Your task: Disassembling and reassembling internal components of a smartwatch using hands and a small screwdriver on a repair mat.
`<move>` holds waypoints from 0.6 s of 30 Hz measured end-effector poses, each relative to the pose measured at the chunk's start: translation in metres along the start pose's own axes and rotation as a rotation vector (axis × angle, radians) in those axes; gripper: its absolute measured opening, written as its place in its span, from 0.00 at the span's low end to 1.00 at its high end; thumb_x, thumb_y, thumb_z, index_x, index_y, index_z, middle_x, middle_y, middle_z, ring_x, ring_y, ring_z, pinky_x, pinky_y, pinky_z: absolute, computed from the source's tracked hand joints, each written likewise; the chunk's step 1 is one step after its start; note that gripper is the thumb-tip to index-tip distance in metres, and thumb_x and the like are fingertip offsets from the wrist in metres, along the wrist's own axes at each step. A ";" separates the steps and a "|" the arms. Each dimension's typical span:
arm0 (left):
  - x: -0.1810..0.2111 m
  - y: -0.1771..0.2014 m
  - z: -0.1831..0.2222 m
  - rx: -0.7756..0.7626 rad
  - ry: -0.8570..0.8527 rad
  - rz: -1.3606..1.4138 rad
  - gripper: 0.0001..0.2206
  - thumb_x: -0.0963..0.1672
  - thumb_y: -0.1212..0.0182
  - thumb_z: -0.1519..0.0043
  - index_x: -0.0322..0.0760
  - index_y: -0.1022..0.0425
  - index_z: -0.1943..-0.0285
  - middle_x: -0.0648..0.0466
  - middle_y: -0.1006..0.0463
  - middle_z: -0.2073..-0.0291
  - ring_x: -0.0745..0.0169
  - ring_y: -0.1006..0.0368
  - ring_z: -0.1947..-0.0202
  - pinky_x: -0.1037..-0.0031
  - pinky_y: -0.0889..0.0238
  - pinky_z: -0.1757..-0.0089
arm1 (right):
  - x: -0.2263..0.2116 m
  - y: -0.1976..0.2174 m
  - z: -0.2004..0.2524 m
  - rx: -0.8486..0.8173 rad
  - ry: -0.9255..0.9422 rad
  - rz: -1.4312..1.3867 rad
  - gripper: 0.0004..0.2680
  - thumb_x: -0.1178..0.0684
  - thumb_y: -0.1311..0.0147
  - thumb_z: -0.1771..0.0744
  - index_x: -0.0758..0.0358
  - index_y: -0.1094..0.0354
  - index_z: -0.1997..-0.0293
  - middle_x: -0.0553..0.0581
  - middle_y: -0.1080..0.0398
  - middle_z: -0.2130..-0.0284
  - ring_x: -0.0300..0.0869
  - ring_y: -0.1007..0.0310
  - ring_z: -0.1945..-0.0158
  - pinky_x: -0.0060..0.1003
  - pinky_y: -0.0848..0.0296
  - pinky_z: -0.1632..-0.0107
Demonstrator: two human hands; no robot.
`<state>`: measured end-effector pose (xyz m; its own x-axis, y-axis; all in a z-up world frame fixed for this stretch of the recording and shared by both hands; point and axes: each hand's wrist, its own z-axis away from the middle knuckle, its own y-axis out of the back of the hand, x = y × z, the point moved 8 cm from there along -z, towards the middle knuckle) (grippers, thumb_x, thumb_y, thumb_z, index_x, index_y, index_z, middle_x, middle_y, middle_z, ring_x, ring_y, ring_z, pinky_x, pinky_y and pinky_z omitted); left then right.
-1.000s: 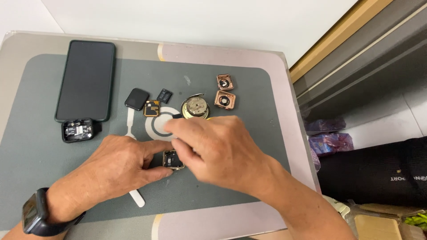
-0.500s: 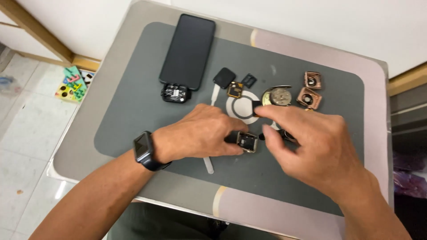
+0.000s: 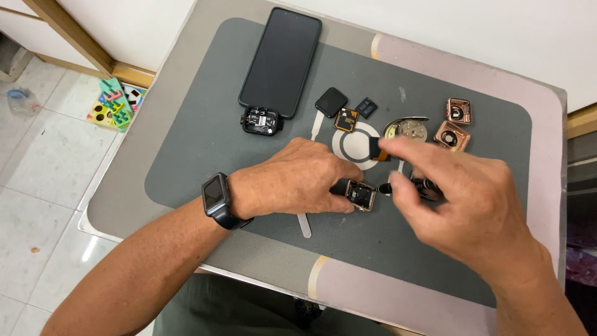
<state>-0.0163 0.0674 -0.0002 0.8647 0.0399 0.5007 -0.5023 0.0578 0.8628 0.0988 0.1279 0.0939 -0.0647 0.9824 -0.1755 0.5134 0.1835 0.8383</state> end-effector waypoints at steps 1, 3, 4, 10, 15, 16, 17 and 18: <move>0.000 -0.001 0.000 0.002 -0.001 -0.002 0.16 0.53 0.34 0.43 0.50 0.20 0.48 0.53 0.20 0.77 0.47 0.25 0.71 0.57 0.40 0.69 | 0.003 -0.002 0.003 0.002 0.002 0.002 0.13 0.64 0.40 0.35 0.64 0.25 0.45 0.58 0.20 0.52 0.39 0.23 0.67 0.36 0.26 0.65; -0.002 -0.002 0.000 -0.005 0.017 -0.009 0.18 0.53 0.34 0.43 0.51 0.21 0.46 0.53 0.20 0.77 0.44 0.25 0.69 0.55 0.40 0.68 | 0.014 -0.005 0.009 0.016 -0.054 0.079 0.07 0.60 0.35 0.33 0.56 0.21 0.52 0.45 0.29 0.80 0.36 0.39 0.82 0.35 0.40 0.74; -0.001 0.000 -0.001 -0.004 0.017 -0.010 0.18 0.53 0.34 0.43 0.51 0.21 0.46 0.53 0.20 0.77 0.44 0.25 0.69 0.55 0.40 0.68 | 0.012 -0.001 0.005 0.018 -0.053 0.079 0.07 0.60 0.35 0.33 0.56 0.21 0.52 0.45 0.29 0.80 0.36 0.39 0.82 0.35 0.40 0.74; -0.001 -0.003 -0.002 -0.014 0.019 -0.012 0.19 0.54 0.34 0.43 0.50 0.21 0.44 0.53 0.18 0.72 0.47 0.23 0.66 0.56 0.39 0.67 | 0.006 -0.007 -0.003 -0.208 -0.193 -0.290 0.20 0.67 0.46 0.37 0.58 0.32 0.38 0.50 0.22 0.53 0.32 0.19 0.56 0.22 0.32 0.84; -0.001 -0.002 -0.001 -0.018 0.021 -0.011 0.19 0.54 0.33 0.42 0.48 0.21 0.44 0.53 0.18 0.76 0.46 0.23 0.69 0.56 0.37 0.65 | 0.016 -0.003 -0.003 -0.140 -0.124 -0.251 0.18 0.65 0.39 0.36 0.63 0.30 0.39 0.47 0.23 0.68 0.33 0.24 0.65 0.29 0.26 0.53; -0.001 0.000 -0.001 -0.018 0.018 -0.015 0.19 0.54 0.33 0.42 0.48 0.21 0.44 0.53 0.18 0.76 0.46 0.23 0.69 0.56 0.37 0.65 | 0.017 0.002 -0.003 -0.136 -0.125 -0.249 0.18 0.65 0.39 0.36 0.63 0.30 0.39 0.47 0.23 0.68 0.33 0.24 0.65 0.29 0.26 0.53; -0.001 -0.001 -0.001 -0.034 0.033 -0.015 0.19 0.54 0.34 0.42 0.49 0.22 0.44 0.54 0.19 0.77 0.47 0.24 0.69 0.57 0.38 0.66 | 0.018 0.000 -0.001 -0.209 -0.141 -0.279 0.19 0.64 0.40 0.36 0.60 0.30 0.38 0.46 0.21 0.62 0.33 0.21 0.60 0.28 0.24 0.52; -0.002 -0.003 -0.001 -0.050 0.048 -0.015 0.19 0.54 0.35 0.41 0.50 0.22 0.44 0.54 0.21 0.79 0.48 0.24 0.69 0.58 0.40 0.66 | 0.018 -0.003 0.001 -0.282 -0.156 -0.309 0.20 0.63 0.41 0.37 0.57 0.31 0.37 0.46 0.19 0.57 0.32 0.18 0.54 0.27 0.22 0.51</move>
